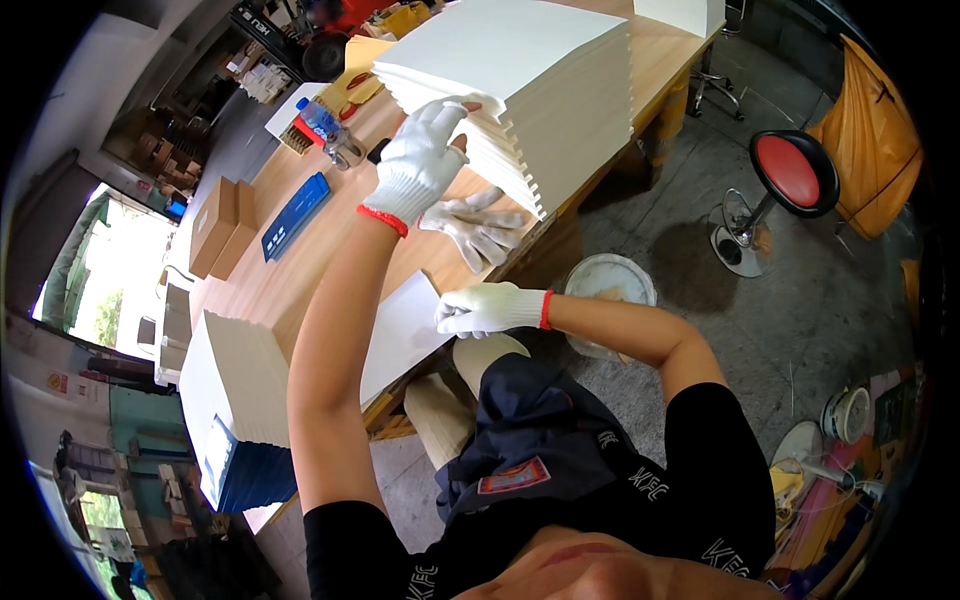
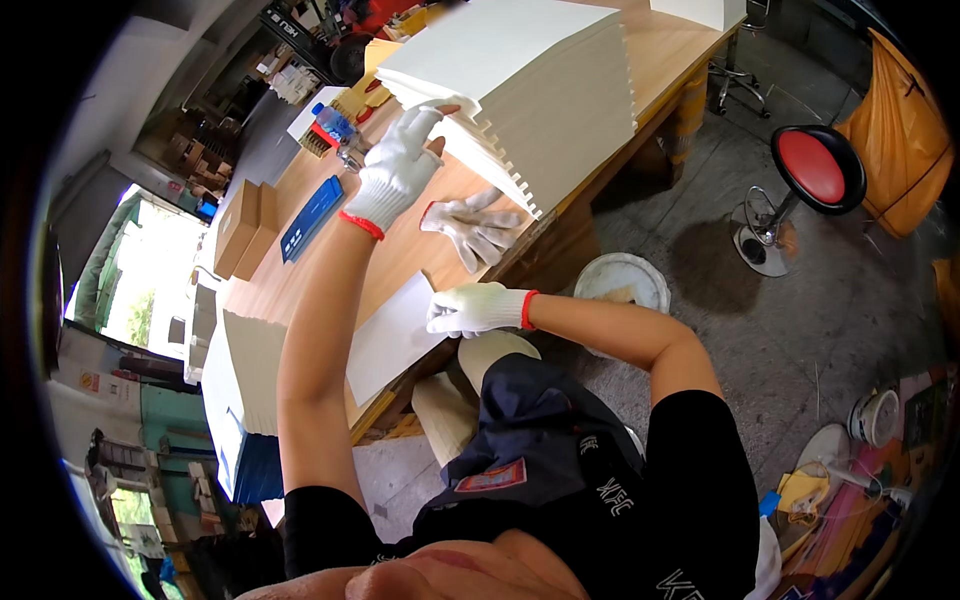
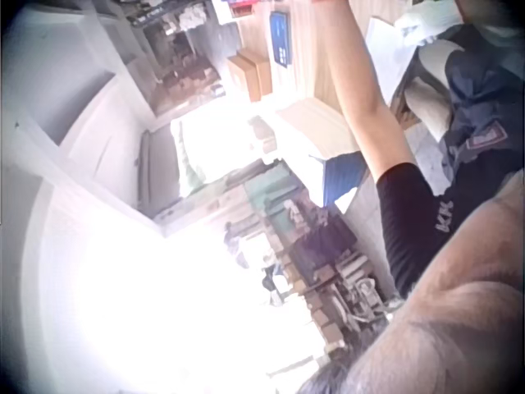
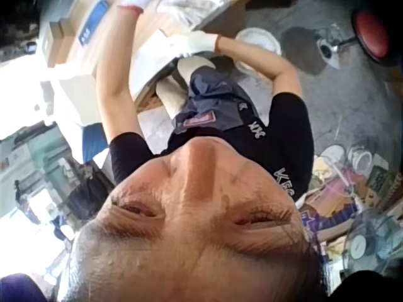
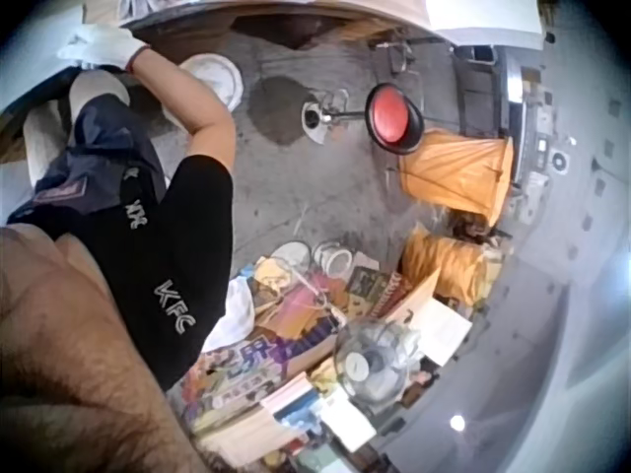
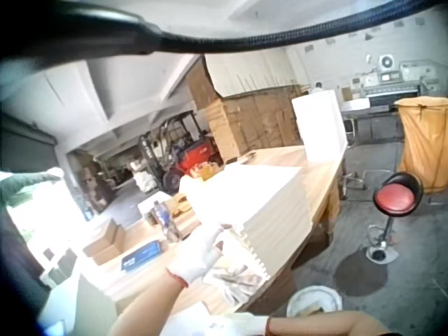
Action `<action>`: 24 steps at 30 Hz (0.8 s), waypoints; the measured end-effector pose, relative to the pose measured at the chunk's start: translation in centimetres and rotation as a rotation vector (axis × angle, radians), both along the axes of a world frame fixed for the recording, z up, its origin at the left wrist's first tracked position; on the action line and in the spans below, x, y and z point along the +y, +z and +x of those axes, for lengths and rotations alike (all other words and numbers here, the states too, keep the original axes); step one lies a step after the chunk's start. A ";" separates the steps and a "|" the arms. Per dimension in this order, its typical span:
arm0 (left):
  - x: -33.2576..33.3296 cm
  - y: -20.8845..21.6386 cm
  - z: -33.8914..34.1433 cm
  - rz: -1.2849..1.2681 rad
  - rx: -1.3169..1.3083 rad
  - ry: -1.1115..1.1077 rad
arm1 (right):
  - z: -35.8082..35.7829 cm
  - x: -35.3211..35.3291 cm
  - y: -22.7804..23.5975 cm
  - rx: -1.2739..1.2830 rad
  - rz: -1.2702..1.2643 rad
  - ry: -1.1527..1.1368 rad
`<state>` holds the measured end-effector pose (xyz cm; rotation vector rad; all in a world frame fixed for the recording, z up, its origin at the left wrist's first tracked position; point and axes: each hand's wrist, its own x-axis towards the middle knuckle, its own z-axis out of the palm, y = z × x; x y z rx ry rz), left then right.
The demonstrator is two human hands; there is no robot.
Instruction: The person stacks logbooks by taking one from a pile, folding its blue cover over a white interior sheet, and placing it on a growing stack on a table.
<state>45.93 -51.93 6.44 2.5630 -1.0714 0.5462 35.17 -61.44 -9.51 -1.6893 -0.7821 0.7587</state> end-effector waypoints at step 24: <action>-2.0 2.8 14.1 -1.389 1.243 -0.210 | 1.6 4.6 1.0 -0.658 0.059 -0.271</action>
